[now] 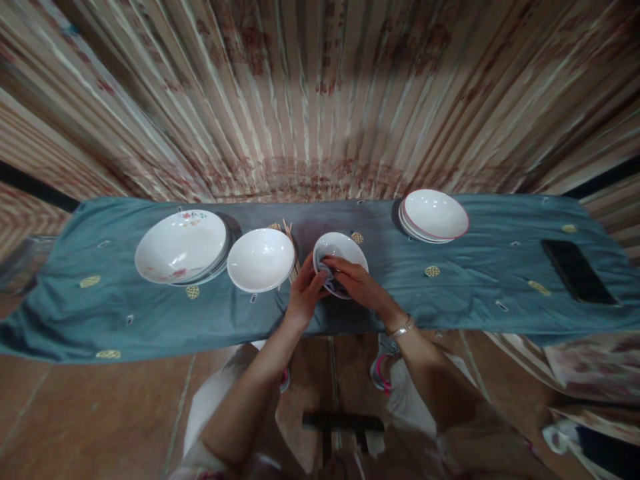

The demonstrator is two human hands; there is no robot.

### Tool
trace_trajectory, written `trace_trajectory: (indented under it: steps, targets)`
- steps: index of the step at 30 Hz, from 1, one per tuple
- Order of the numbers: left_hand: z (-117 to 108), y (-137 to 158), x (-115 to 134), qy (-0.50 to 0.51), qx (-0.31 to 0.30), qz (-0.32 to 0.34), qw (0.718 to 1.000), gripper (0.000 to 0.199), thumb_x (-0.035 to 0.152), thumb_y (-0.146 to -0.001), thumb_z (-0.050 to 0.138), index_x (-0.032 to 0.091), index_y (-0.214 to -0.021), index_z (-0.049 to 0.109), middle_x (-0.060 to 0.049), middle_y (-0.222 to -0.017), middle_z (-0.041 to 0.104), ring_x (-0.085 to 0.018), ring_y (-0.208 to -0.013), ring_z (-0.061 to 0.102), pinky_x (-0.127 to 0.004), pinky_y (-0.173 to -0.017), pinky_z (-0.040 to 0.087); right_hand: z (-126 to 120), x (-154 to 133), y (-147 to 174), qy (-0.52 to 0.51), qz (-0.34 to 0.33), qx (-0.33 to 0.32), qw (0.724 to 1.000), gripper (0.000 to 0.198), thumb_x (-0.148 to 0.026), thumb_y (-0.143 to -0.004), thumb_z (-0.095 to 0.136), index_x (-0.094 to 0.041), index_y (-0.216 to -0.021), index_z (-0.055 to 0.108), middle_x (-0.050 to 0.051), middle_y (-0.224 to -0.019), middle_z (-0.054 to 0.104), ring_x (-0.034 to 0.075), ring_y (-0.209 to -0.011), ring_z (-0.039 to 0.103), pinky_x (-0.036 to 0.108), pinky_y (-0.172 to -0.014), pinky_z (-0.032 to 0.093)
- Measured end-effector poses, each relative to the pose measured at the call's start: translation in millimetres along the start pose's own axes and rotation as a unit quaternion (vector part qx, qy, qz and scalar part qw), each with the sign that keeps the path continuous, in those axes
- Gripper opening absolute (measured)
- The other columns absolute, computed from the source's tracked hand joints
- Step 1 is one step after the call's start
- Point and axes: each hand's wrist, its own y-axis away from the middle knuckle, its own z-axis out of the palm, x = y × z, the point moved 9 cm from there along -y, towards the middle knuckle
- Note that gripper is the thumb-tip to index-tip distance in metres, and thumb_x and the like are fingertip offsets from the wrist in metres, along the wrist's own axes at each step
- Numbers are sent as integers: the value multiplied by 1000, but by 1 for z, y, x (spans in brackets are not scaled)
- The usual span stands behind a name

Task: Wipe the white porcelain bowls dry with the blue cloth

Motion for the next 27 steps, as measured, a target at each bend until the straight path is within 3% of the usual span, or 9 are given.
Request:
trace_trajectory:
  steps: [5, 12, 21, 27]
  targets:
    - [1, -1, -1, -6, -10, 5, 1000, 80, 47, -67, 85, 28, -140, 58, -3, -102, 73, -18, -89, 68, -29, -75, 59, 1, 2, 0, 18, -2, 27, 999, 52, -15, -92, 43, -25, -140, 60, 2, -154, 52, 17, -145, 45, 38, -126, 28]
    - [1, -1, -2, -12, -10, 4, 1000, 86, 52, -65, 86, 28, -142, 56, -6, -110, 74, -24, -100, 69, -32, -79, 60, 1, 0, -1, 67, -15, 50, 996, 56, -17, -94, 41, -19, -150, 48, 9, -162, 38, 24, -152, 33, 48, -129, 22]
    - [3, 1, -1, -21, -13, 5, 1000, 83, 49, -67, 85, 28, -143, 56, -6, -111, 73, -26, -101, 68, -35, -79, 61, -6, 2, -1, 191, -25, 70, 979, 59, -14, -93, 42, -15, -151, 43, 16, -163, 35, 32, -153, 29, 62, -126, 23]
    - [3, 0, -1, -23, -9, 7, 1000, 83, 48, -67, 86, 28, -142, 56, -6, -112, 73, -24, -99, 68, -31, -74, 60, -10, -2, 0, 280, -14, 87, 956, 56, -11, -90, 40, -8, -146, 48, 20, -160, 38, 34, -152, 29, 59, -124, 27]
